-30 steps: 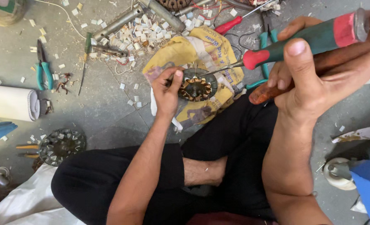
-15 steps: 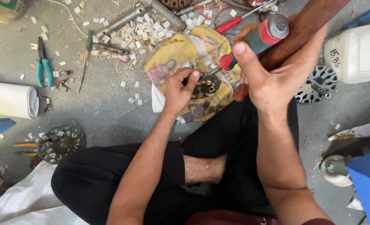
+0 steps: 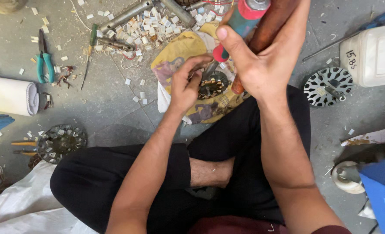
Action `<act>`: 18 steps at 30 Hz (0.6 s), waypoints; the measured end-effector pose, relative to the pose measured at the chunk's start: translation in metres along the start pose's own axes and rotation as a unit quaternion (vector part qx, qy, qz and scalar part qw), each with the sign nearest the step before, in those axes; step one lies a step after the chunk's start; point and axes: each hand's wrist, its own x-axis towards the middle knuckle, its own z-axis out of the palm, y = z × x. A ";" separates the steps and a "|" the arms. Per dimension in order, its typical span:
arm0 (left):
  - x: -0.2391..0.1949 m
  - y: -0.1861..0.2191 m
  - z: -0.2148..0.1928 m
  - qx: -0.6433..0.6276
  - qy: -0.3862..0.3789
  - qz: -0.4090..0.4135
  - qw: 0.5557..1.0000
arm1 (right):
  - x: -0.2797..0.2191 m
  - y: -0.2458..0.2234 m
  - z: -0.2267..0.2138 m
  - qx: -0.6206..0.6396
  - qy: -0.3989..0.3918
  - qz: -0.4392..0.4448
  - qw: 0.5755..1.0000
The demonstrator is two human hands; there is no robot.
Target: The person uses a screwdriver, pliers, and a hammer to disassemble and repair a fan motor while sitting on the floor.
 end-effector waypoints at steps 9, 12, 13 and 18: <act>0.011 0.005 -0.005 0.032 -0.165 0.003 0.986 | 0.004 -0.004 0.013 -0.051 -0.024 -0.053 0.997; 0.011 -0.010 -0.007 0.084 -0.148 -0.006 0.985 | 0.012 -0.009 0.016 -0.105 -0.037 -0.037 0.993; 0.010 -0.014 -0.008 0.100 -0.144 -0.013 0.984 | 0.014 -0.012 0.019 -0.100 -0.046 -0.050 0.993; 0.008 -0.022 -0.008 0.068 -0.128 0.036 0.989 | 0.021 -0.019 0.027 -0.097 -0.070 -0.100 0.988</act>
